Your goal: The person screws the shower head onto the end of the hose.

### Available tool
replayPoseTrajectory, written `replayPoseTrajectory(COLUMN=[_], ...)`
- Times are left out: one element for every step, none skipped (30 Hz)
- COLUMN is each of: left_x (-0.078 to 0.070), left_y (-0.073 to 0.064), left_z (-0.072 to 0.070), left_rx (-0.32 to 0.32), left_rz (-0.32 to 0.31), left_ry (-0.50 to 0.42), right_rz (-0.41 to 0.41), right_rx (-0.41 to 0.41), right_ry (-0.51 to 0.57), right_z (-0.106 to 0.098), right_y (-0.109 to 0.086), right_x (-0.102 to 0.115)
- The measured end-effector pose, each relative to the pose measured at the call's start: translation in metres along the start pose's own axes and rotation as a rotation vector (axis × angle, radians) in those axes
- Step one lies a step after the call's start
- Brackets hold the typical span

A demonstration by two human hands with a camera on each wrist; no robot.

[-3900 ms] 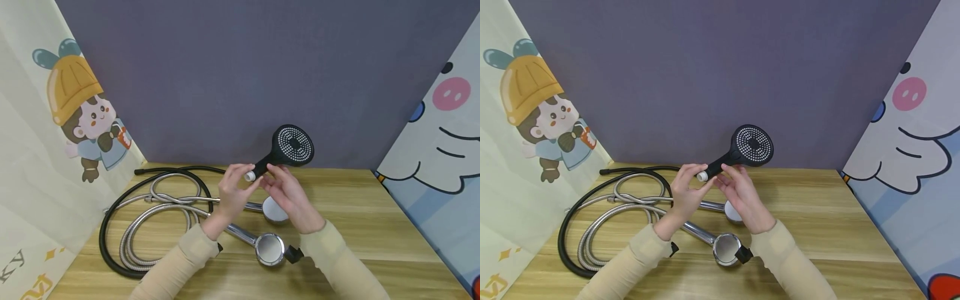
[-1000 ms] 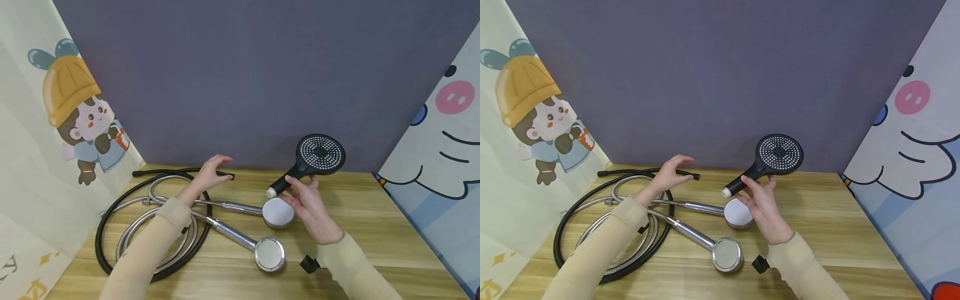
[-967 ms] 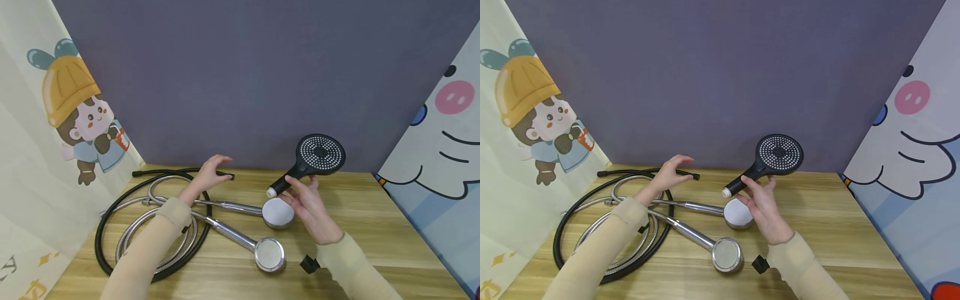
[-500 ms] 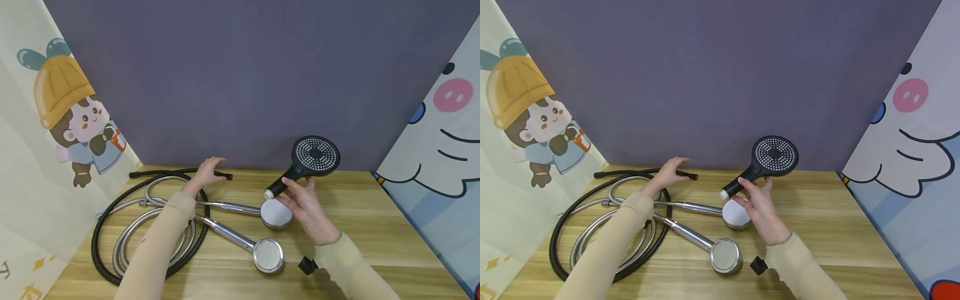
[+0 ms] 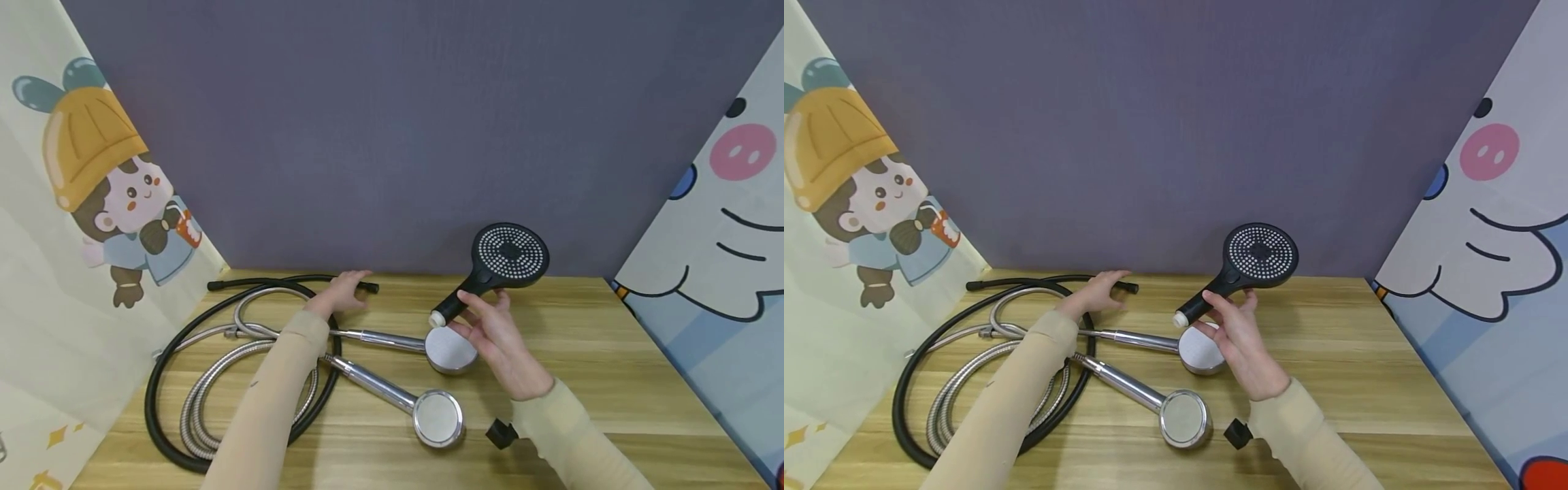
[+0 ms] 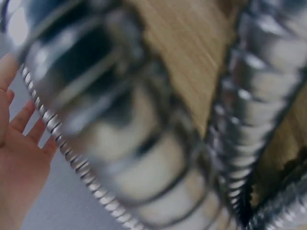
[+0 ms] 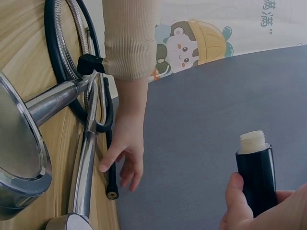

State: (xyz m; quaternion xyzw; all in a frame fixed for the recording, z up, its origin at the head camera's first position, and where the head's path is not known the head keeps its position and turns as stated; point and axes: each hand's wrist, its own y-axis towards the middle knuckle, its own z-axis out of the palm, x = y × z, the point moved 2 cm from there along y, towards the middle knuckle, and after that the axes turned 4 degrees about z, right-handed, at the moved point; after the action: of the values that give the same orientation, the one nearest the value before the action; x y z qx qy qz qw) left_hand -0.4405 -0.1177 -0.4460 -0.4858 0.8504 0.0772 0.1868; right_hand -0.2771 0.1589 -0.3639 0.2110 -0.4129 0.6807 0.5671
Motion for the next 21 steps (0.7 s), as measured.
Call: replayPoseTrajectory(left_x=[-0.0002, -0.0003, -0.0003, -0.0003, -0.0003, 0.0, 0.0006, 0.0006, 0.0014, 0.0016, 0.002, 0.0026, 0.0033, 0.0034, 0.0041, 0.0038, 0.0031, 0.0035, 0.0026, 0.0022, 0.0013], left_y=[-0.0001, 0.0, -0.0001, 0.0, 0.0, 0.0, 0.0006, 0.0008, 0.0014, 0.0014, 0.0013, 0.0016, 0.0015, 0.0011, 0.0006, -0.0006, -0.002, -0.0027, -0.0046, -0.0056, -0.0072], left_z=[0.001, 0.0021, 0.0032, 0.004, 0.0047, 0.0054, 0.0063, 0.0069, 0.0074, 0.0075, 0.0074, 0.0074, 0.0075, 0.007, 0.0065, 0.0061, 0.0057, 0.0058, 0.0057, 0.0058, 0.006], left_rx=[0.007, 0.013, 0.017, 0.017, 0.017, 0.018, 0.017, 0.008, 0.004, 0.0, -0.003, -0.004, -0.005, -0.005, 0.002, 0.002, -0.006, -0.005, -0.004, -0.005, -0.007], left_rz=[-0.004, -0.009, -0.011, -0.009, -0.009, -0.009, -0.004, 0.008, 0.018, 0.022, 0.026, 0.028, 0.031, 0.031, 0.026, 0.022, 0.029, 0.027, 0.022, 0.023, 0.021], left_ry=[0.005, 0.009, 0.013, 0.02, 0.022, 0.026, 0.028, 0.032, 0.032, 0.032, 0.034, 0.042, 0.046, 0.05, 0.048, 0.056, 0.066, 0.065, 0.057, 0.054, 0.05], right_rz=[0.001, 0.002, 0.002, 0.003, 0.003, 0.003, 0.004, 0.006, 0.008, 0.011, 0.013, 0.014, 0.017, 0.019, 0.021, 0.022, 0.023, 0.026, 0.03, 0.032, 0.035], right_rx=[-0.001, -0.002, -0.002, -0.001, -0.001, -0.001, -0.002, -0.001, -0.001, -0.002, -0.002, -0.003, -0.005, -0.005, -0.007, -0.005, -0.002, -0.002, 0.001, 0.003, 0.005], right_ry=[0.0, 0.001, 0.002, 0.005, 0.009, 0.01, 0.013, 0.016, 0.017, 0.018, 0.019, 0.017, 0.016, 0.015, 0.012, 0.01, 0.009, 0.007, 0.008, 0.008, 0.006], right_z=[0.0, 0.0, -0.0002, -0.0002, -0.0004, -0.0006, -0.0007, -0.001, -0.0011, -0.0013, -0.0013, -0.0013, -0.0014, -0.0013, -0.0011, -0.0009, -0.0006, -0.0003, 0.0001, 0.0004, 0.0007], right_y=[0.0, -0.0001, -0.0003, -0.0006, -0.0005, -0.0007, -0.0008, -0.0009, -0.0011, -0.0011, -0.0011, -0.0011, -0.0009, -0.0008, -0.0007, -0.0004, -0.0001, 0.0001, 0.0003, 0.0005, 0.0007], right_x=[-0.0001, -0.0001, 0.0, 0.0002, 0.0002, 0.0004, 0.0005, 0.0007, 0.0008, 0.0008, 0.0008, 0.0008, 0.0005, 0.0003, 0.0001, -0.0003, -0.0007, -0.0012, -0.0018, -0.0024, -0.003])
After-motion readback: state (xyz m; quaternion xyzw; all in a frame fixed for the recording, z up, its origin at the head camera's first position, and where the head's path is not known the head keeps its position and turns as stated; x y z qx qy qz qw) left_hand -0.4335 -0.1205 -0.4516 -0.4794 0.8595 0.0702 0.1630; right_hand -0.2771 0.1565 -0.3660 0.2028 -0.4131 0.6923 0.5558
